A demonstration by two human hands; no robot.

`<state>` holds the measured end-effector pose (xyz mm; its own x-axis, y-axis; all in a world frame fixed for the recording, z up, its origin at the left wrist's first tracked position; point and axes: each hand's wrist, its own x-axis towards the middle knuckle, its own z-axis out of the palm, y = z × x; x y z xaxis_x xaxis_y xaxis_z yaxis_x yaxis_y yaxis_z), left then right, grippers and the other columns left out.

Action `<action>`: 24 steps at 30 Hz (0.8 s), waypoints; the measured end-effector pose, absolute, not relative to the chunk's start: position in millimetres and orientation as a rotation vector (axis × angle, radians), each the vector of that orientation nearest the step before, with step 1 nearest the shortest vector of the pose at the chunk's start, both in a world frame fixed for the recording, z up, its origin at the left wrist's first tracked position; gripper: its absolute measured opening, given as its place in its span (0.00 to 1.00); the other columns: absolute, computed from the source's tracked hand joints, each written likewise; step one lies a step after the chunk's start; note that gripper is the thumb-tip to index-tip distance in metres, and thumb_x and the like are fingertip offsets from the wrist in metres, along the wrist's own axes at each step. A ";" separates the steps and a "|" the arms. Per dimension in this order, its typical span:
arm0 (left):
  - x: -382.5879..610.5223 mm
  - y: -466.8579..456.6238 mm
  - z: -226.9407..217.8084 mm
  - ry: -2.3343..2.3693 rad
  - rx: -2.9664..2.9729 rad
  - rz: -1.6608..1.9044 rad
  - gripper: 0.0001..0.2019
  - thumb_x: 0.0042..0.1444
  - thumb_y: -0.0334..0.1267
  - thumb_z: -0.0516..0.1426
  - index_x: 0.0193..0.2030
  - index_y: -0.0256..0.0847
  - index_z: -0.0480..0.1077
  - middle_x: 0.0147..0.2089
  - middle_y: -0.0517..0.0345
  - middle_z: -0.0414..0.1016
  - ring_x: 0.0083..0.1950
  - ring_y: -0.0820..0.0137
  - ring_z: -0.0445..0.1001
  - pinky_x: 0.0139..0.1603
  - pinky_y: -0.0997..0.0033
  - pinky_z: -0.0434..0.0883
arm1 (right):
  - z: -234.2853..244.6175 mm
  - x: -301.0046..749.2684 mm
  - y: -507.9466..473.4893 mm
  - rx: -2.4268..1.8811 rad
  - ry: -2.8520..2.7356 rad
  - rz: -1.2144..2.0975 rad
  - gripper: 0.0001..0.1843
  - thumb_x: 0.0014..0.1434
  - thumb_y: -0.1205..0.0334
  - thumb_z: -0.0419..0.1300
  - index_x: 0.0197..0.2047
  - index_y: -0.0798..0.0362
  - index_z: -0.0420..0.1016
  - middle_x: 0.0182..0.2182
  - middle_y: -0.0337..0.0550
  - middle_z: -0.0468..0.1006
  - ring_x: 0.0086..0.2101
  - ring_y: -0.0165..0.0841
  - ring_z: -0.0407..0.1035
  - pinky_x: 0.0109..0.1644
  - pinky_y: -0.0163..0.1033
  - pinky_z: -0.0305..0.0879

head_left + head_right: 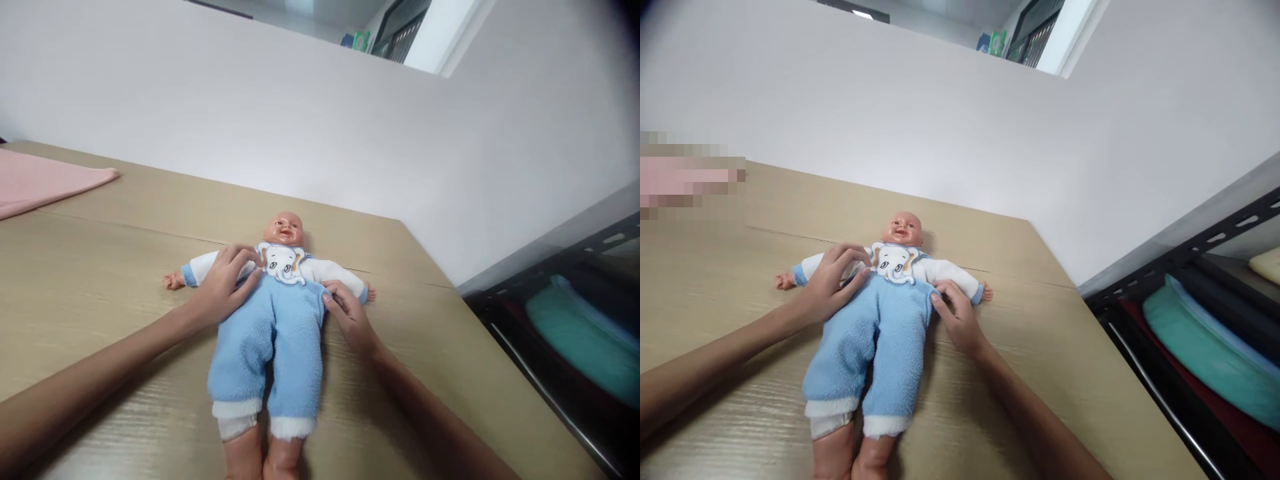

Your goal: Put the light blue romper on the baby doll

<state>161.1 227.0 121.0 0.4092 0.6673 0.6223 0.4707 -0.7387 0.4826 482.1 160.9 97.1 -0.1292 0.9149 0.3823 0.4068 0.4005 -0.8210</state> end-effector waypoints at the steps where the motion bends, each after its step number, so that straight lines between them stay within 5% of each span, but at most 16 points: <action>1: 156.5 223.1 116.9 1.049 2.394 1.236 0.09 0.81 0.43 0.55 0.58 0.43 0.72 0.60 0.49 0.77 0.63 0.56 0.74 0.68 0.52 0.68 | 93.0 481.8 164.7 -1.176 -1.630 0.770 0.19 0.77 0.41 0.61 0.41 0.47 0.76 0.43 0.44 0.83 0.46 0.43 0.77 0.57 0.48 0.75; 8: 126.1 216.8 93.0 1.129 2.088 0.969 0.18 0.78 0.55 0.52 0.50 0.43 0.72 0.50 0.50 0.78 0.52 0.54 0.75 0.57 0.51 0.70 | 74.7 474.5 181.1 -1.284 -1.498 0.693 0.23 0.69 0.33 0.61 0.45 0.45 0.71 0.38 0.42 0.79 0.40 0.43 0.76 0.48 0.49 0.78; 12: 117.0 220.8 89.2 1.100 1.976 0.882 0.19 0.75 0.58 0.52 0.42 0.45 0.68 0.43 0.56 0.74 0.46 0.57 0.73 0.51 0.56 0.70 | 68.8 470.7 173.8 -1.393 -1.507 0.417 0.18 0.66 0.41 0.68 0.43 0.46 0.74 0.42 0.46 0.79 0.45 0.47 0.73 0.57 0.56 0.73; 18: 123.3 224.2 78.7 1.142 1.821 0.914 0.22 0.75 0.63 0.49 0.47 0.46 0.66 0.41 0.60 0.67 0.42 0.61 0.68 0.48 0.59 0.70 | 76.9 464.8 159.9 -1.394 -1.518 0.189 0.15 0.67 0.52 0.65 0.53 0.48 0.75 0.51 0.54 0.80 0.53 0.53 0.73 0.63 0.64 0.69; 21: 128.5 224.9 75.2 1.149 1.797 0.960 0.21 0.75 0.62 0.50 0.50 0.45 0.66 0.45 0.58 0.68 0.46 0.60 0.70 0.51 0.58 0.72 | 96.9 451.5 141.0 -1.219 -1.681 0.030 0.11 0.72 0.61 0.62 0.56 0.47 0.75 0.55 0.53 0.81 0.58 0.50 0.74 0.68 0.62 0.67; 24: 130.2 226.7 77.0 1.179 1.781 0.969 0.21 0.75 0.61 0.50 0.51 0.45 0.67 0.48 0.55 0.72 0.50 0.58 0.73 0.55 0.56 0.74 | 114.6 430.9 112.7 -0.947 -1.926 -0.022 0.11 0.72 0.68 0.59 0.55 0.46 0.75 0.49 0.46 0.83 0.52 0.44 0.78 0.62 0.53 0.71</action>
